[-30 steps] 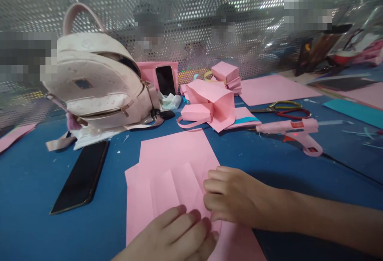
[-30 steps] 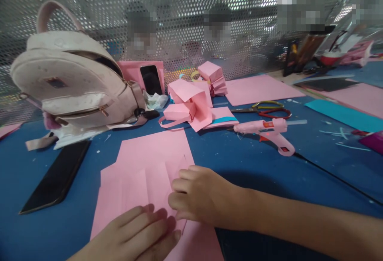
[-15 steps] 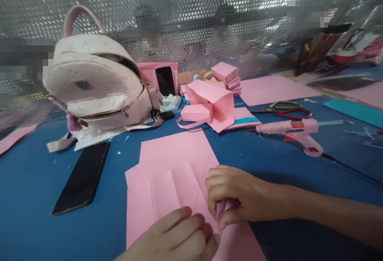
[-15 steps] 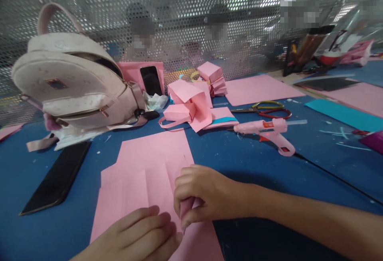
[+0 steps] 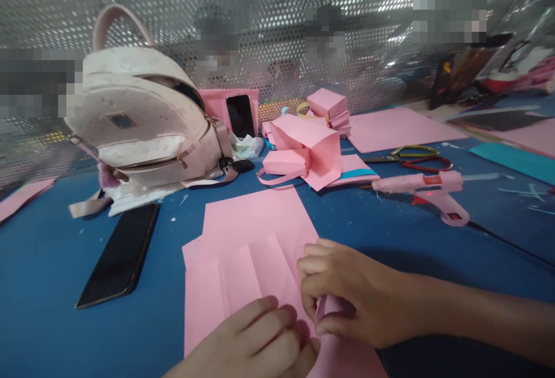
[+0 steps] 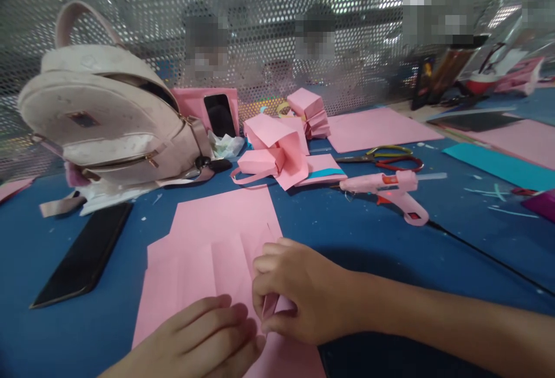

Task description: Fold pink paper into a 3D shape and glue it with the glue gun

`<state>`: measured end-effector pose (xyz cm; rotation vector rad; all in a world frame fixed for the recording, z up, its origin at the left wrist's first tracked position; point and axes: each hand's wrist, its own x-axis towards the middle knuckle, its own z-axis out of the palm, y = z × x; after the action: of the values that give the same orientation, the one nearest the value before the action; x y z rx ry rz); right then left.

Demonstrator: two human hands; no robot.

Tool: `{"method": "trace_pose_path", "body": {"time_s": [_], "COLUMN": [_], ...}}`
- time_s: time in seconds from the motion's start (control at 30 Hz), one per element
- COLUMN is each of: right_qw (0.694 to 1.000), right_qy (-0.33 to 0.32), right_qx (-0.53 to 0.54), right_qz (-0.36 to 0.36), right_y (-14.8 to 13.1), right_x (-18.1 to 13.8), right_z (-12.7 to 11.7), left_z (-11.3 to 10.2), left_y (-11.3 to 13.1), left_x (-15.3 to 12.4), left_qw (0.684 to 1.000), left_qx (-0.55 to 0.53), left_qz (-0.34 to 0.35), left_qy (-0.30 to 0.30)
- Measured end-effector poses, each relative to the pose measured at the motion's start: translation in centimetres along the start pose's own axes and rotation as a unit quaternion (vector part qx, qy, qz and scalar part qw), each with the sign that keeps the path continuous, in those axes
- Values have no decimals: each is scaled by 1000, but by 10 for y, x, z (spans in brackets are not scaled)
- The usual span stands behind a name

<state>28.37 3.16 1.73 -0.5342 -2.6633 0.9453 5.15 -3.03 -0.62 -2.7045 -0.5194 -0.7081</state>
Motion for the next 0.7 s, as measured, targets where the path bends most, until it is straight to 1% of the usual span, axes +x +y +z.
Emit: {"method": "trace_pose_path", "body": {"time_s": [0.1, 0.23, 0.37, 0.43, 0.6, 0.67, 0.7], "right_qw": [1000, 1000, 997, 995, 990, 990, 991], "right_qy": [-1, -24, -12, -6, -12, -24, -31], "right_qx": [-10, 7, 62, 70, 36, 8, 0], "right_qz": [10, 10, -34, -65, -134, -138, -128], "right_y": [-1, 3, 15, 20, 25, 23, 21], "right_x": [-1, 0, -1, -2, -4, -4, -3], "right_z": [0, -3, -3, -3, -10, -13, -14], "left_z": [1, -3, -7, -7, -4, -3, -3], "left_y": [0, -2, -5, -5, -1, 0, 0], "left_x": [-1, -2, -1, -1, -3, -3, -3], "left_qw": [1000, 1000, 999, 999, 999, 999, 999], "left_qx": [-5, -19, -30, -19, 25, 28, 26], "left_qz": [-4, 7, 18, 20, 28, 24, 21], "left_qy": [4, -21, -34, -36, -36, -35, -36]}}
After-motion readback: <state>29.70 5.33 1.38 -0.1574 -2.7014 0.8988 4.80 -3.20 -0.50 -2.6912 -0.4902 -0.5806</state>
